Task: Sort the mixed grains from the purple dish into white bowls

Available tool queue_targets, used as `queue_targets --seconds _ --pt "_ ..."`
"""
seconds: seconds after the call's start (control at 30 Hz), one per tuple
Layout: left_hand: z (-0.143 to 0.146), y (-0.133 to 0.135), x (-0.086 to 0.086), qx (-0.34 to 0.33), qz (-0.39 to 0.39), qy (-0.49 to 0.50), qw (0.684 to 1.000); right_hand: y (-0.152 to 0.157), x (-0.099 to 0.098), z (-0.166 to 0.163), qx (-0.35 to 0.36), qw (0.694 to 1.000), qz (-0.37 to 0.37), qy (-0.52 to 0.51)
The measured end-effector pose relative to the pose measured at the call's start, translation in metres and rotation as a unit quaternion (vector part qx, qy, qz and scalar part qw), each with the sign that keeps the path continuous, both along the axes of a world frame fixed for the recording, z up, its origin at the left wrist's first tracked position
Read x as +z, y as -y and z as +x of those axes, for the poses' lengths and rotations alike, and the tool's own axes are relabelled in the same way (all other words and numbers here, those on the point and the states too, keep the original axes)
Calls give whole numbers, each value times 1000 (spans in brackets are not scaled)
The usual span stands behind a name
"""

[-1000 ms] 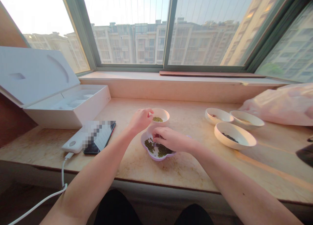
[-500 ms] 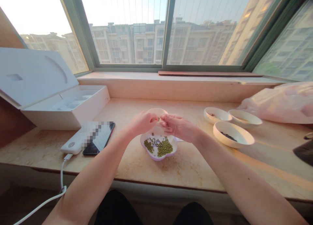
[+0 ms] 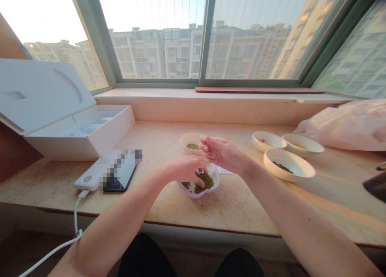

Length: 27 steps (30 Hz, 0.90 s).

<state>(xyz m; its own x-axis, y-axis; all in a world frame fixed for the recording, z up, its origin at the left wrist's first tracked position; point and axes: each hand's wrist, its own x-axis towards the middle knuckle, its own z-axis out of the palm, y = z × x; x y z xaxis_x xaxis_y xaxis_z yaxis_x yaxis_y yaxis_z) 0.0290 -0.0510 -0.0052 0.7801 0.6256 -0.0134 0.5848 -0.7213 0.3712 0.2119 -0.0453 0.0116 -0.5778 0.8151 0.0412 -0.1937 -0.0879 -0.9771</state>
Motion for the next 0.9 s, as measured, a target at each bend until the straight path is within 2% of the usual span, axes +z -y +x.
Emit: queue_targets --seconds 0.17,0.27,0.33,0.4,0.47,0.57,0.67,0.9 --pt "3 0 -1 -3 0 -8 1000 -13 -3 2 -49 997 58 23" --pt "4 -1 -2 -12 -1 -4 1000 -25 -11 0 -141 975 138 104" --pt "5 -1 -2 -18 1 -2 1000 -32 -17 -2 -225 927 221 204" --pt "6 -1 -3 -19 1 -1 1000 -38 -22 -4 -275 863 293 308" --pt "7 -1 -5 -18 1 5 1000 -41 -25 -7 -280 811 336 390" --pt "6 -3 -9 -17 -4 36 999 -44 -28 -11 -264 767 367 456" --pt "6 -5 -11 -8 -20 70 997 -44 -30 -11 -259 754 372 476" --pt "5 -1 -6 -29 -1 61 998 -36 -26 8 -280 777 354 440"
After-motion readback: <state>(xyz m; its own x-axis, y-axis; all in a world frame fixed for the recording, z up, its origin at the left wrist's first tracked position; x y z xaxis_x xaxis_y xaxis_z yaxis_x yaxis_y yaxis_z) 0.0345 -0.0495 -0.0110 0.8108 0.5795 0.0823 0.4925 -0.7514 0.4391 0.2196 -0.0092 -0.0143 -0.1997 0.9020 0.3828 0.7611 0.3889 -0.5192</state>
